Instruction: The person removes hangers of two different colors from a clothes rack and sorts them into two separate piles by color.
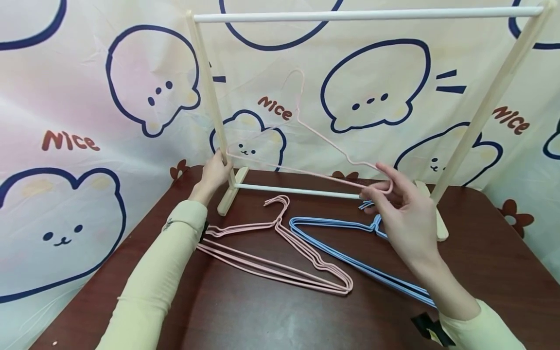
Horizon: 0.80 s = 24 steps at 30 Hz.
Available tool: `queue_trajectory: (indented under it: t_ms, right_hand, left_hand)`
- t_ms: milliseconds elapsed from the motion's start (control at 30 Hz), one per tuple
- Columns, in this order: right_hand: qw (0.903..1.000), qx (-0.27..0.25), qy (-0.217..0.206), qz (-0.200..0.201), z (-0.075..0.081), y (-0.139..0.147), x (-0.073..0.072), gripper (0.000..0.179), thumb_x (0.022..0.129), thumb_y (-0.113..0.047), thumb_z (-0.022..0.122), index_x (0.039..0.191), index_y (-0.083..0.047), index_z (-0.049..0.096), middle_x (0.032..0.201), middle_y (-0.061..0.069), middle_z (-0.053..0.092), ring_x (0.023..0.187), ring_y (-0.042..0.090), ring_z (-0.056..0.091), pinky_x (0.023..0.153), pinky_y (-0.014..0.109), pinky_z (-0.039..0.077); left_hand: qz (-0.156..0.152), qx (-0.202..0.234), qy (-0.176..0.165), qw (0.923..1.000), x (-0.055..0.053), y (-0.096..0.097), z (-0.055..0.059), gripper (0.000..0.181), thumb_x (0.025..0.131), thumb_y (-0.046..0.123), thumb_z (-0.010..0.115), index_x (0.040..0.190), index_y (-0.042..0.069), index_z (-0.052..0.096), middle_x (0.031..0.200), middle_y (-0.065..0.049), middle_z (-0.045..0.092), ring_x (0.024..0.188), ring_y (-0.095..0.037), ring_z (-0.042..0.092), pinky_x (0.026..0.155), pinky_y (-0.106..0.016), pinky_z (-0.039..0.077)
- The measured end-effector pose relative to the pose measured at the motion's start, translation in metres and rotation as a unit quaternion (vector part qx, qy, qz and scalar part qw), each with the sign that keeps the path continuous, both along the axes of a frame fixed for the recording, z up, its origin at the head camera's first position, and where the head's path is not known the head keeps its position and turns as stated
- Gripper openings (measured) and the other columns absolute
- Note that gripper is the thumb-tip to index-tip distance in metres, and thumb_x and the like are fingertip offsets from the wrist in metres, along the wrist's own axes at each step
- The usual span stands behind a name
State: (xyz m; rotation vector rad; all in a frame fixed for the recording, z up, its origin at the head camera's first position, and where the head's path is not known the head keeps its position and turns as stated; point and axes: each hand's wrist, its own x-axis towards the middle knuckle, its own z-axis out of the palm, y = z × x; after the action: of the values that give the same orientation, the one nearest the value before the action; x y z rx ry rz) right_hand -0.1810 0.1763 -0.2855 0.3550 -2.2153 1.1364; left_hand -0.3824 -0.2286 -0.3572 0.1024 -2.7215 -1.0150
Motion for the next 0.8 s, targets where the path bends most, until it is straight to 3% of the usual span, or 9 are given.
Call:
queue_trajectory:
  t_ms: [100,333,500,567,800]
  right_hand:
    - [0.9993,0.003,-0.034,0.016,-0.007,0.008,0.007,0.052,0.094,-0.012,0.068,0.142,-0.022,0.055,0.087,-0.02,0.07,0.07,0.0,0.071,0.077,0.005,0.05]
    - [0.9936,0.012,-0.111,0.015,-0.027,0.023,0.016,0.055,0.094,-0.019,0.069,0.146,-0.019,0.05,0.088,-0.014,0.074,0.068,0.006,0.073,0.078,0.002,0.046]
    - [0.9883,0.001,-0.142,0.057,-0.042,0.025,0.021,0.052,0.096,-0.016,0.065,0.146,-0.014,0.049,0.091,-0.009,0.075,0.071,0.011,0.074,0.072,0.019,0.058]
    - [0.9835,-0.017,-0.159,0.084,-0.048,0.023,0.024,0.05,0.098,-0.015,0.063,0.146,-0.011,0.049,0.092,-0.006,0.075,0.076,0.012,0.075,0.064,0.03,0.06]
    - [0.9571,-0.084,-0.232,0.152,-0.065,0.014,0.029,0.052,0.1,-0.015,0.059,0.147,-0.001,0.042,0.095,0.003,0.076,0.088,0.015,0.075,0.067,0.039,0.06]
  left_hand:
    - [0.003,-0.005,-0.001,1.0,0.001,0.001,0.002,0.047,0.105,0.023,0.044,0.148,0.007,0.033,0.124,-0.027,0.062,0.105,-0.042,0.066,0.086,-0.051,0.056]
    - [0.005,-0.002,-0.019,0.9998,0.0,0.002,0.005,0.056,0.104,0.02,0.044,0.155,0.009,0.024,0.134,-0.028,0.057,0.112,-0.042,0.064,0.091,-0.052,0.055]
    - [0.005,0.001,-0.023,0.9997,0.001,0.002,0.006,0.055,0.104,0.019,0.043,0.155,0.009,0.025,0.133,-0.028,0.057,0.111,-0.041,0.065,0.091,-0.05,0.056]
    - [0.007,0.004,-0.022,0.9997,0.0,0.002,0.006,0.056,0.103,0.02,0.044,0.155,0.009,0.025,0.135,-0.027,0.057,0.113,-0.04,0.064,0.093,-0.05,0.055]
    - [0.007,0.002,-0.019,0.9998,-0.001,0.002,0.005,0.056,0.103,0.021,0.044,0.155,0.01,0.025,0.136,-0.026,0.056,0.113,-0.04,0.064,0.094,-0.05,0.054]
